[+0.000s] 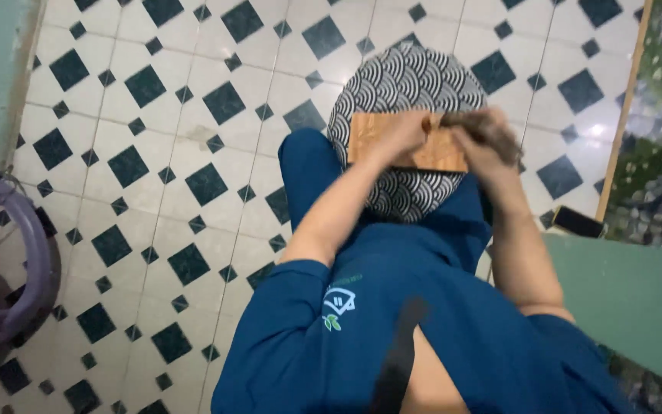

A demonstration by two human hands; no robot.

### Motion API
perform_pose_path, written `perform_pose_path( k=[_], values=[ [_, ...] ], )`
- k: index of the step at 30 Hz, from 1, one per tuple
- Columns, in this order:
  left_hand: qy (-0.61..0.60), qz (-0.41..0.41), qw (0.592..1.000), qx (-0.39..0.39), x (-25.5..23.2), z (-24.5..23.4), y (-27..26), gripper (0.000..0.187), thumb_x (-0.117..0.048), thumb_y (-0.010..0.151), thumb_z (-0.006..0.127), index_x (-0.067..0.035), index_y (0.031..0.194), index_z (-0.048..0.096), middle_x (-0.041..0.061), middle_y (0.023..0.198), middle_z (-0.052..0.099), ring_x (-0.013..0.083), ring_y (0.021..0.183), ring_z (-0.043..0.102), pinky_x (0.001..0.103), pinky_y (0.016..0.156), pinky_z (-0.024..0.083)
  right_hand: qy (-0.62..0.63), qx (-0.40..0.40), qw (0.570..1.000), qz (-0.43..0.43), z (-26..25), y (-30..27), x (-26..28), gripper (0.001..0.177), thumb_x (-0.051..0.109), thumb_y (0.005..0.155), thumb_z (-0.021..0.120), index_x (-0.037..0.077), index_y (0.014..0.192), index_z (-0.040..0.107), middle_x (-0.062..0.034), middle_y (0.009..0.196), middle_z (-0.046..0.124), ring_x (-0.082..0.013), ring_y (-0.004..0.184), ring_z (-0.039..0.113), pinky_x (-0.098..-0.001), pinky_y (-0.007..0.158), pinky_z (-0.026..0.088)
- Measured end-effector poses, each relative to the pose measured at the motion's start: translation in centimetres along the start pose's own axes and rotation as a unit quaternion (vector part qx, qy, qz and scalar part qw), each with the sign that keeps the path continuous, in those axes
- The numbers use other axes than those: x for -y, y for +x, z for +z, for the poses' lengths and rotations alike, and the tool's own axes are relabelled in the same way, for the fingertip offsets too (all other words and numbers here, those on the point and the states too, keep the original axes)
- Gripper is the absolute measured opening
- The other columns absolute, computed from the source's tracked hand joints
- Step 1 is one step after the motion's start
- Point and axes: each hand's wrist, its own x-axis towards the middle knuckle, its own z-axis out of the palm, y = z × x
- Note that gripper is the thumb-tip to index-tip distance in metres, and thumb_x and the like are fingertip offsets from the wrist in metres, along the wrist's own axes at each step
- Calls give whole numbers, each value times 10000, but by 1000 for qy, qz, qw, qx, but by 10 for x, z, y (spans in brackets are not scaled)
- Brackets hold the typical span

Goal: The person hand carves a wooden block using a small chisel-like tool while sitting on the floor.

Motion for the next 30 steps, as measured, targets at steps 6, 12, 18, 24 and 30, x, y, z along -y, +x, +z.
perform_pose_path(
  k=[6, 12, 18, 24, 30],
  values=[
    [-17, 46, 993, 105, -24, -53, -3, 110, -132, 846, 687, -118, 954, 689, 124, 876, 718, 388, 917, 716, 494, 804, 552, -92, -7, 996, -10, -32, 2, 70, 445, 421, 1073, 806, 122, 1314, 580, -139, 1053, 722, -372, 989, 742, -411, 816, 575],
    [-32, 12, 996, 87, -45, -61, -10, 186, -103, 923, 650, -90, 1108, 629, 180, 1022, 703, 417, 1058, 686, 521, 895, 543, -169, 107, 976, 91, 2, 7, 88, 265, 281, 1056, 728, 60, 1160, 625, -225, 952, 702, -404, 877, 709, -474, 936, 555],
    [-67, 54, 995, 59, -27, -21, -22, 223, -133, 892, 716, -152, 1106, 659, 132, 988, 758, 387, 1032, 715, 473, 917, 539, -110, 159, 967, 168, -1, -36, 7, 445, 509, 840, 885, 249, 1172, 742, -33, 1160, 745, -277, 1102, 705, -370, 912, 520],
    [-157, 115, 979, -59, -37, 8, -33, 89, -87, 864, 679, -62, 889, 598, 58, 778, 637, 210, 666, 627, 325, 641, 513, 184, 50, 979, -70, -87, -26, 15, 447, -76, 1078, 559, 123, 1442, 392, -163, 1188, 600, -103, 731, 534, -204, 602, 475],
    [-162, 34, 985, -45, -33, 18, -27, 297, -313, 883, 730, -99, 1062, 627, 214, 982, 688, 452, 1019, 682, 510, 904, 529, -35, -4, 999, 16, -37, -9, -6, 247, 61, 1116, 674, -119, 1244, 562, -335, 858, 630, -506, 876, 671, -468, 751, 503]
  ],
)
